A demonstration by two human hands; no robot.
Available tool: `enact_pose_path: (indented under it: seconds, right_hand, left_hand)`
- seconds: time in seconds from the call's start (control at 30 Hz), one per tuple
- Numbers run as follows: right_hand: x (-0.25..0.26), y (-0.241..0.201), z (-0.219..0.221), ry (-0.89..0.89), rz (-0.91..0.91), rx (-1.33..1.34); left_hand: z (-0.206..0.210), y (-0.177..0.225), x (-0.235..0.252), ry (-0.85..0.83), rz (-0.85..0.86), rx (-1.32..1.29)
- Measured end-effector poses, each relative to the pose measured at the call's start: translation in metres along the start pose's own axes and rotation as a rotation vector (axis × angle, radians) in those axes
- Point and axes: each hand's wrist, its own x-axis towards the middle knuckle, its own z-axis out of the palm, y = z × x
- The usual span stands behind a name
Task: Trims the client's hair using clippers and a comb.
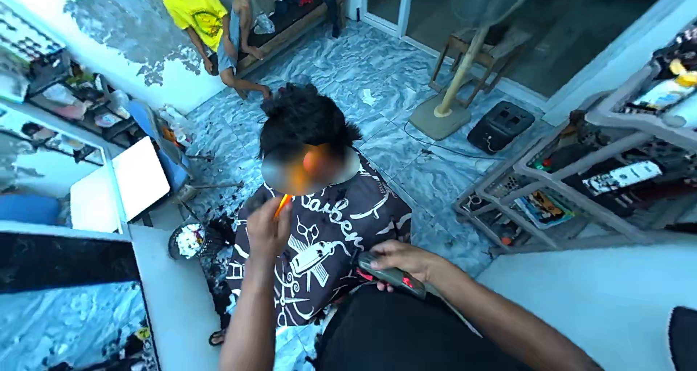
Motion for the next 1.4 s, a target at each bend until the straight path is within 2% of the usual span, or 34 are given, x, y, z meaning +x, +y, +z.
enact_pose_path:
  seconds: [0.13,0.2,0.27,0.3,0.33,0.47,0.53,0.6,0.67,0.77,0.87,1.0,1.07,1.13,1.27,1.4]
  right_hand:
    - [-0.005,-0.005,-0.005,0.079,-0.125,0.166]
    - [0.0,-0.013,0.0,0.164,-0.152,0.163]
    - [0.009,-0.023,0.014,0.266,-0.156,0.085]
    - [0.016,-0.032,0.022,0.31,-0.178,0.025]
    - [0.025,-0.043,0.031,0.342,-0.214,-0.028]
    - [0.068,-0.085,0.06,0.43,-0.38,-0.103]
    - [0.085,-0.098,0.066,0.504,-0.387,-0.123]
    - [0.093,-0.109,0.065,0.541,-0.378,-0.109]
    - [0.095,-0.116,0.065,0.536,-0.344,-0.081]
    - [0.093,-0.122,0.069,0.531,-0.343,-0.019]
    - [0.091,-0.129,0.075,0.496,-0.461,0.028]
    - [0.092,-0.133,0.078,0.517,-0.437,-0.014]
    - [0.087,-0.136,0.079,0.49,-0.482,0.013]
    - [0.084,-0.139,0.081,0.436,-0.584,0.024]
    - [0.084,-0.138,0.081,0.501,-0.441,0.029]
    - [0.079,-0.147,0.085,0.381,-0.548,0.059]
  left_hand:
    - [-0.027,-0.02,0.074,-0.212,0.162,0.165]
    - [-0.043,-0.036,0.073,-0.364,0.18,0.228]
    - [-0.052,-0.045,0.038,-0.43,0.122,0.2]
    - [-0.052,-0.045,0.014,-0.366,0.065,0.122]
    - [-0.047,-0.04,-0.01,-0.228,0.003,0.004]
    - [0.002,0.028,-0.072,0.476,-0.302,-0.475]
    - [0.028,0.052,-0.102,0.6,-0.486,-0.625]
    - [0.04,0.055,-0.135,0.555,-0.601,-0.754]
    - [0.03,0.048,-0.164,0.505,-0.659,-0.781]
    - [0.004,0.032,-0.195,0.554,-0.745,-0.679]
    - [-0.015,0.02,-0.213,0.627,-0.801,-0.587]
    - [-0.024,0.014,-0.215,0.635,-0.813,-0.534]
    - [-0.021,0.014,-0.211,0.622,-0.819,-0.539]
    - [-0.015,0.013,-0.205,0.632,-0.82,-0.564]
    - [0.0,0.016,-0.193,0.63,-0.76,-0.651]
    - [0.026,0.018,-0.186,0.536,-0.794,-0.683]
